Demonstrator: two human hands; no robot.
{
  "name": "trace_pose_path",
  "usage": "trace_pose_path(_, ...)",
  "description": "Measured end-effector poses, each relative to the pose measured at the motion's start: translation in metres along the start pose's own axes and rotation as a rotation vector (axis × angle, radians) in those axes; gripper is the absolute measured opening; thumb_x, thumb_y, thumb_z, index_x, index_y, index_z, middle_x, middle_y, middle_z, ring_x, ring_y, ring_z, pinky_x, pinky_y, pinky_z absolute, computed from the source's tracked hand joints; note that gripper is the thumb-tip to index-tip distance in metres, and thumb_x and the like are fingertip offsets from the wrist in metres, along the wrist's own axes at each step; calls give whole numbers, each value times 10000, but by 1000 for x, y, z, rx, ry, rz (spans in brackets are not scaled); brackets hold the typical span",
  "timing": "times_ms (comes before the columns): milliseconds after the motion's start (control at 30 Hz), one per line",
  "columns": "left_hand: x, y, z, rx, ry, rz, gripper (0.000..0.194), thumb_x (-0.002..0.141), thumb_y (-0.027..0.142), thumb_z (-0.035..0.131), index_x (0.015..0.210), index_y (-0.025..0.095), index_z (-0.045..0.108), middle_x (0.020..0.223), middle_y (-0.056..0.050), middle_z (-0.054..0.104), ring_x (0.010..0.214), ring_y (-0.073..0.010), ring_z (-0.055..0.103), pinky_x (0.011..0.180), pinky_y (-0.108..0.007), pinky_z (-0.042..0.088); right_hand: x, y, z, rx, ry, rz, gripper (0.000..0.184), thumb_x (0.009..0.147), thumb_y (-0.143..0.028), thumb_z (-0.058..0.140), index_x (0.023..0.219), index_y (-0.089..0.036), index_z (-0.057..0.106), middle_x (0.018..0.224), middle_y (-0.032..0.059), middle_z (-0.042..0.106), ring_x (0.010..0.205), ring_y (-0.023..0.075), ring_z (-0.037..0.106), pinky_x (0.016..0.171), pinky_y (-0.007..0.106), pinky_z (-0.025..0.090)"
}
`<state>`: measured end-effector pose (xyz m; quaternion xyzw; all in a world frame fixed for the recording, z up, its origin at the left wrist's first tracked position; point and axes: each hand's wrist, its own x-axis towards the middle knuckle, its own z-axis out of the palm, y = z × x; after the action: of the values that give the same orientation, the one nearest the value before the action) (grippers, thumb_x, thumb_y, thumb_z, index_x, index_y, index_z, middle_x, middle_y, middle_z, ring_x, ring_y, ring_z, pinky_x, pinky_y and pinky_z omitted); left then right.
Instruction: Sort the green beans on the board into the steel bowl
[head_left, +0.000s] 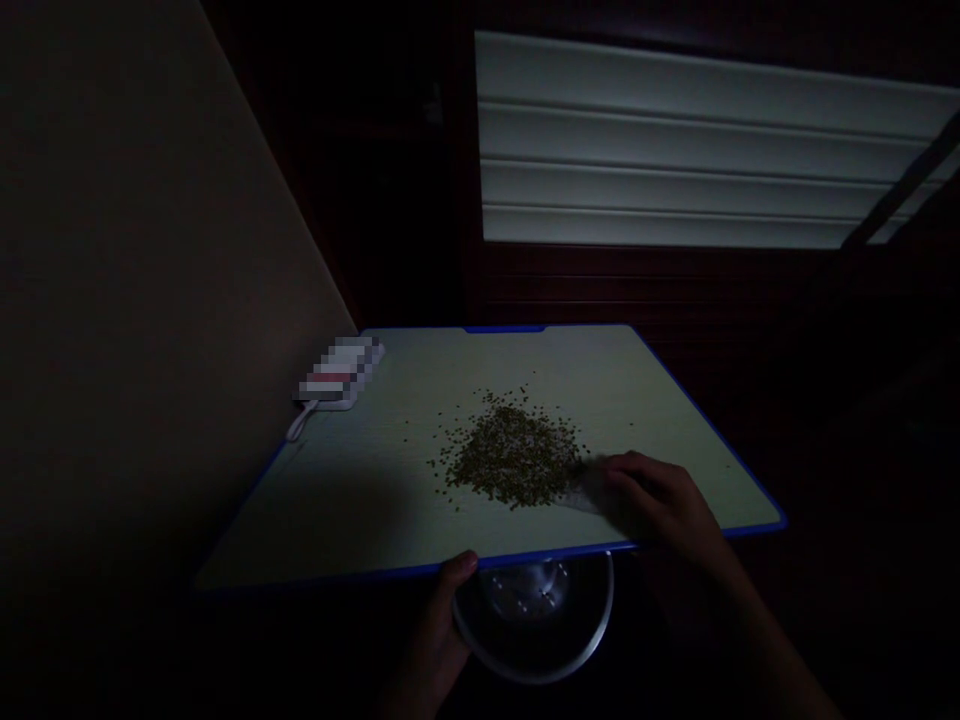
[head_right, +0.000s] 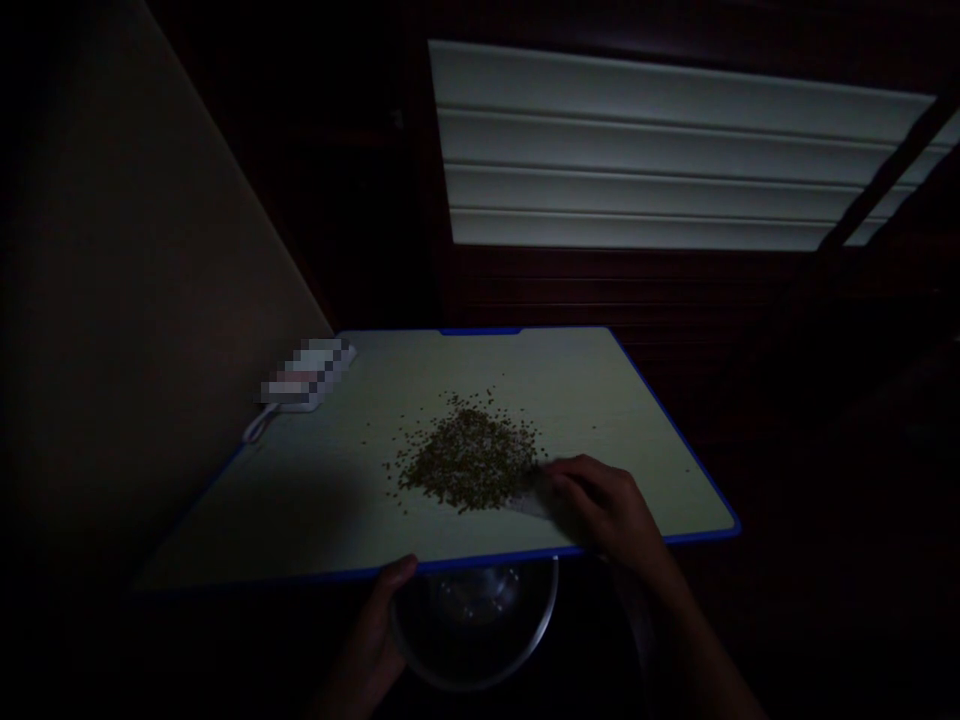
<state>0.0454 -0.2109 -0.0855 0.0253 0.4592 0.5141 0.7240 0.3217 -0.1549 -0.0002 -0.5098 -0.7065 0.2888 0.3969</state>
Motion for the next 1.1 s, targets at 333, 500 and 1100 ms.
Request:
trace_pose_path(333,-7,5,7,11,30,-13,143,734,201,715,856,127,717,806,-95,800,893,-319,740,914,-482,544,-2,20,3,-204,379,124,277,918,-351,511,1070,-192,680,1052,96,732,941,259,686,833,376,521)
trace_pose_path(500,-7,5,9,-7,62,-5,242,719,187,717,950,118,715,849,-109,800,975,-346,717,946,-518,523,-3,25,4,-275,378,103,292,907,-318,501,1104,-189,674,1049,106,739,889,251,703,773,361,542)
trace_pose_path(1100,-7,5,9,2,28,-11,100,749,188,704,831,131,711,860,-106,800,1010,-329,707,926,-468,544,-7,22,8,-329,451,102,292,904,-315,511,1108,-185,676,1072,113,727,929,263,689,830,386,526)
